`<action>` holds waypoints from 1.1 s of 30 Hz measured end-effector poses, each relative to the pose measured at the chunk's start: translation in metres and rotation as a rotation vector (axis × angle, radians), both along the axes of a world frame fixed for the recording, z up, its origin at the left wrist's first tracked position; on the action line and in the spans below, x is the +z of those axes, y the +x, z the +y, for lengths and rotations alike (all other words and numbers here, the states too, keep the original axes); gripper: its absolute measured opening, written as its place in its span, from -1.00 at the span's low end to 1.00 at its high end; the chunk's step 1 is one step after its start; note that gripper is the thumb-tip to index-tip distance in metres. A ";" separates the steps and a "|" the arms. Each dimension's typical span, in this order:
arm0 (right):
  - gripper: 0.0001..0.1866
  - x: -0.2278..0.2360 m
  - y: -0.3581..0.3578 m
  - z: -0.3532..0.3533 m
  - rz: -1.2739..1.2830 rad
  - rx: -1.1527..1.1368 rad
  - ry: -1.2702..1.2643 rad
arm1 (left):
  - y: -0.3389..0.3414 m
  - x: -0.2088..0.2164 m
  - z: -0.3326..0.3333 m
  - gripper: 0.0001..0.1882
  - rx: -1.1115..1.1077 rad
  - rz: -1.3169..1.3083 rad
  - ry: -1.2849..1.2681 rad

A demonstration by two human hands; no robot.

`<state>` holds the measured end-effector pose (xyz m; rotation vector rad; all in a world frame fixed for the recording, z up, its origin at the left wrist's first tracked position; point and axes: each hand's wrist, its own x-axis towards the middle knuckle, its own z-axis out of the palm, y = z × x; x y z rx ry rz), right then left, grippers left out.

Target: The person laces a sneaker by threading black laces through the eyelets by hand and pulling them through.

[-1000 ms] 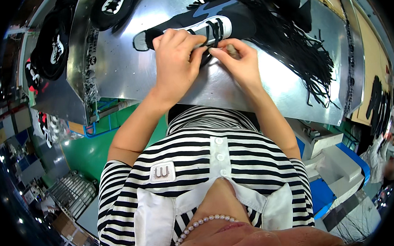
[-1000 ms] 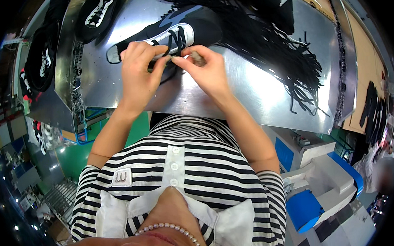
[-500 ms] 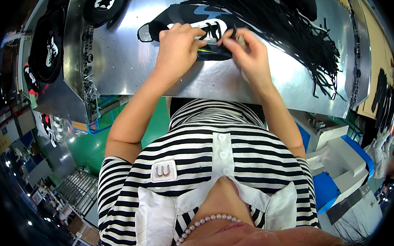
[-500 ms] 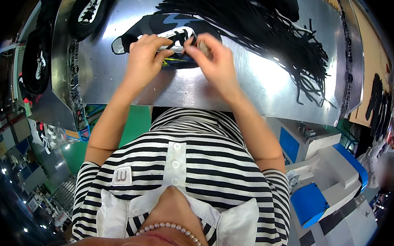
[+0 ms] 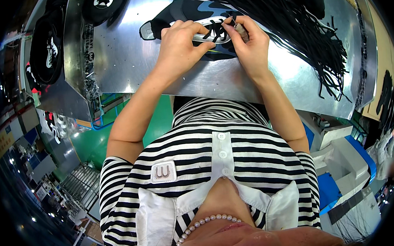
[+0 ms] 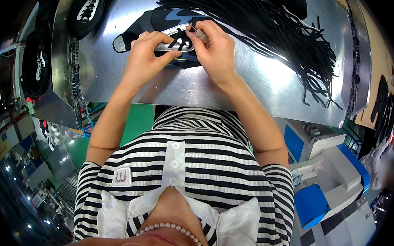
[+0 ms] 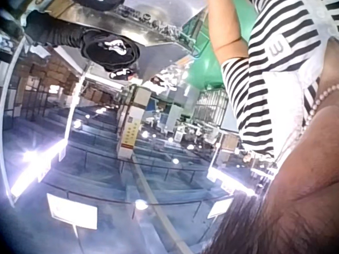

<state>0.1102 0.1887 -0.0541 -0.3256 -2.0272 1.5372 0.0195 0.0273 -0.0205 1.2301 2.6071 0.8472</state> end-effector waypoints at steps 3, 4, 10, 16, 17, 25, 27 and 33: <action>-0.82 0.006 0.005 -0.004 -0.015 -0.032 -0.086 | 0.001 0.001 0.001 -0.70 0.015 0.003 0.006; -0.80 0.011 0.009 -0.007 -0.021 -0.048 -0.123 | 0.001 0.000 0.001 -0.71 0.015 0.006 0.020; -0.83 0.009 0.048 -0.011 -0.286 0.154 0.002 | 0.001 0.000 0.001 -0.72 0.017 0.020 0.016; -0.84 0.008 0.046 -0.009 -0.334 0.149 0.074 | -0.001 -0.002 0.001 -0.73 -0.002 0.017 0.058; -0.85 0.007 0.045 -0.009 -0.324 0.150 0.069 | -0.001 -0.002 0.001 -0.74 -0.006 0.021 0.064; -0.79 0.008 0.043 -0.016 -0.369 0.145 -0.250 | 0.015 0.002 -0.001 -0.76 -0.060 -0.014 0.124; -0.77 0.004 0.040 -0.020 -0.446 0.138 -0.342 | 0.018 0.002 -0.003 -0.77 -0.081 0.055 0.118; -0.78 0.028 0.048 -0.007 -0.528 0.220 -0.222 | 0.011 -0.002 -0.004 -0.80 -0.150 -0.063 0.130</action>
